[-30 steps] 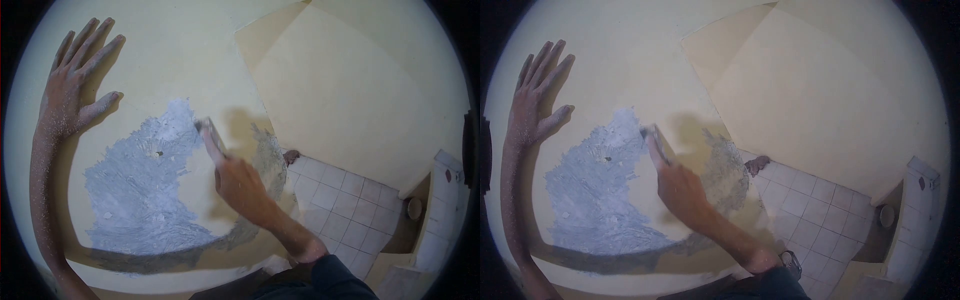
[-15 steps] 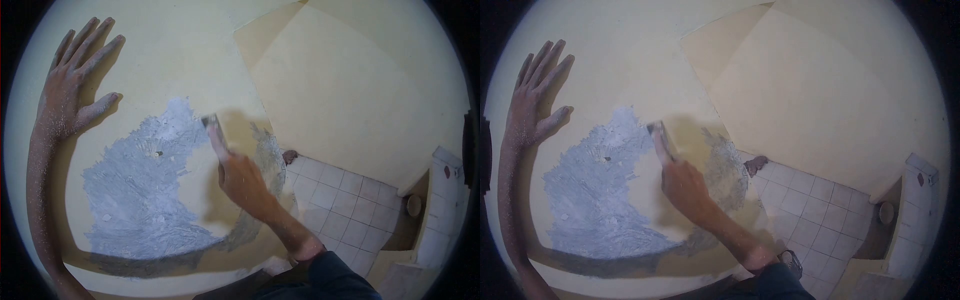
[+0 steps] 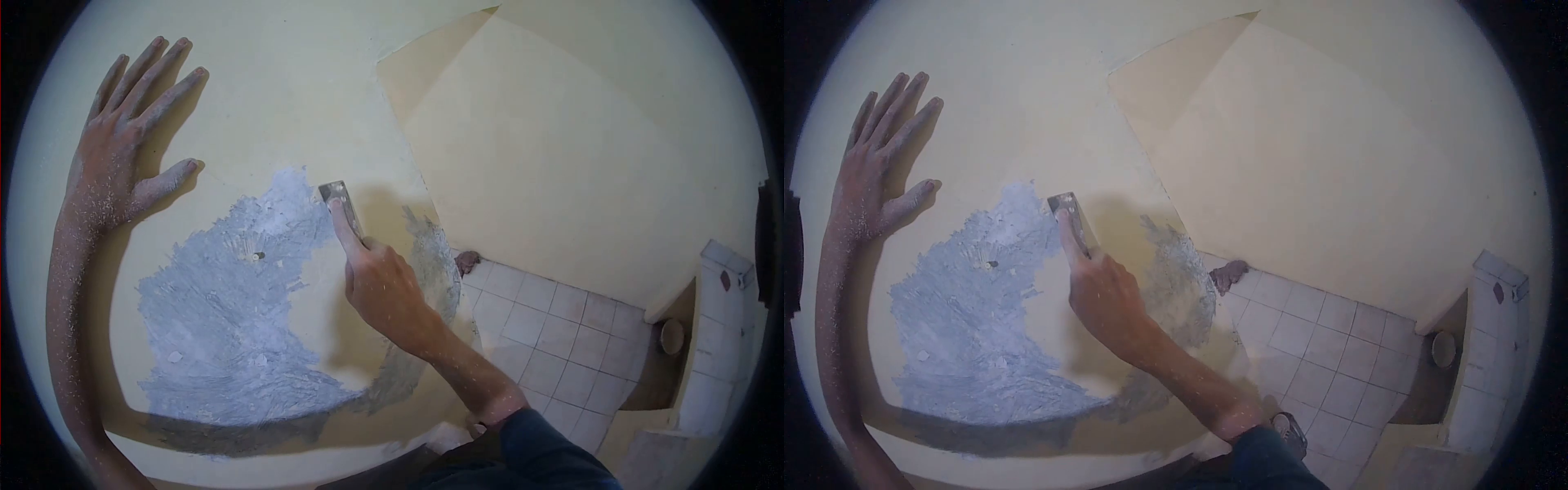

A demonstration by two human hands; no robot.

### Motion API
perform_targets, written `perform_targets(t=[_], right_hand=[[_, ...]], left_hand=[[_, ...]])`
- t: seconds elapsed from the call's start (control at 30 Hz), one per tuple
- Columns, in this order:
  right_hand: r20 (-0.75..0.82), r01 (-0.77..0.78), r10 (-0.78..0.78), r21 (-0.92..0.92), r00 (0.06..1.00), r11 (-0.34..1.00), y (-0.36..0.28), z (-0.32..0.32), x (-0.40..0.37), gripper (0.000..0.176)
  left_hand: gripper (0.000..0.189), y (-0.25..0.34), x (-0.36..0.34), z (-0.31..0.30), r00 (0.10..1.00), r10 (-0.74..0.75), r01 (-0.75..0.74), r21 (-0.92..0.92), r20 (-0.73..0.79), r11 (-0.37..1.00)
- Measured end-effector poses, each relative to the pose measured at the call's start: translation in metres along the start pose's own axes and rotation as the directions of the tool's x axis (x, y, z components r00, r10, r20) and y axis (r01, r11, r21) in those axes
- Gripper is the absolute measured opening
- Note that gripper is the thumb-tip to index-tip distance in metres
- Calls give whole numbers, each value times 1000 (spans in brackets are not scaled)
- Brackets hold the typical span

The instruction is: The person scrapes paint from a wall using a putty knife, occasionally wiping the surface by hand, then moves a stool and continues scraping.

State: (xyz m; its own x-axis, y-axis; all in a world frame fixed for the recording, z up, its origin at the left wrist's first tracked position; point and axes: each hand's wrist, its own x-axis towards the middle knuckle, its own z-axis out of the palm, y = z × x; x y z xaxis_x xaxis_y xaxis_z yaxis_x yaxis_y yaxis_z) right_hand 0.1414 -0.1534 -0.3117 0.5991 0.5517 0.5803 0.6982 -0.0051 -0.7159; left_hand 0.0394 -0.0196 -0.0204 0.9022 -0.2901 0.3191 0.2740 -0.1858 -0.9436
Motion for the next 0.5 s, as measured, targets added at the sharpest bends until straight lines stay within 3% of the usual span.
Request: perform_targets(t=[0.23,0.33,0.43,0.5], right_hand=[[-16,45,-44,72,999,996,6,-2,10,73],[90,-17,12,55,996,998,0,7,-16,72],[-63,49,-47,20,997,999,6,4,8,71],[-14,30,-30,8,999,1000,1,-2,5,70]], left_hand=[[79,-1,0,-2,999,-27,28,-22,24,999],[78,0,3,0,999,-27,28,-27,26,999],[77,1,2,-3,999,-39,39,-28,27,999],[77,1,2,-3,999,-37,38,-40,24,998]])
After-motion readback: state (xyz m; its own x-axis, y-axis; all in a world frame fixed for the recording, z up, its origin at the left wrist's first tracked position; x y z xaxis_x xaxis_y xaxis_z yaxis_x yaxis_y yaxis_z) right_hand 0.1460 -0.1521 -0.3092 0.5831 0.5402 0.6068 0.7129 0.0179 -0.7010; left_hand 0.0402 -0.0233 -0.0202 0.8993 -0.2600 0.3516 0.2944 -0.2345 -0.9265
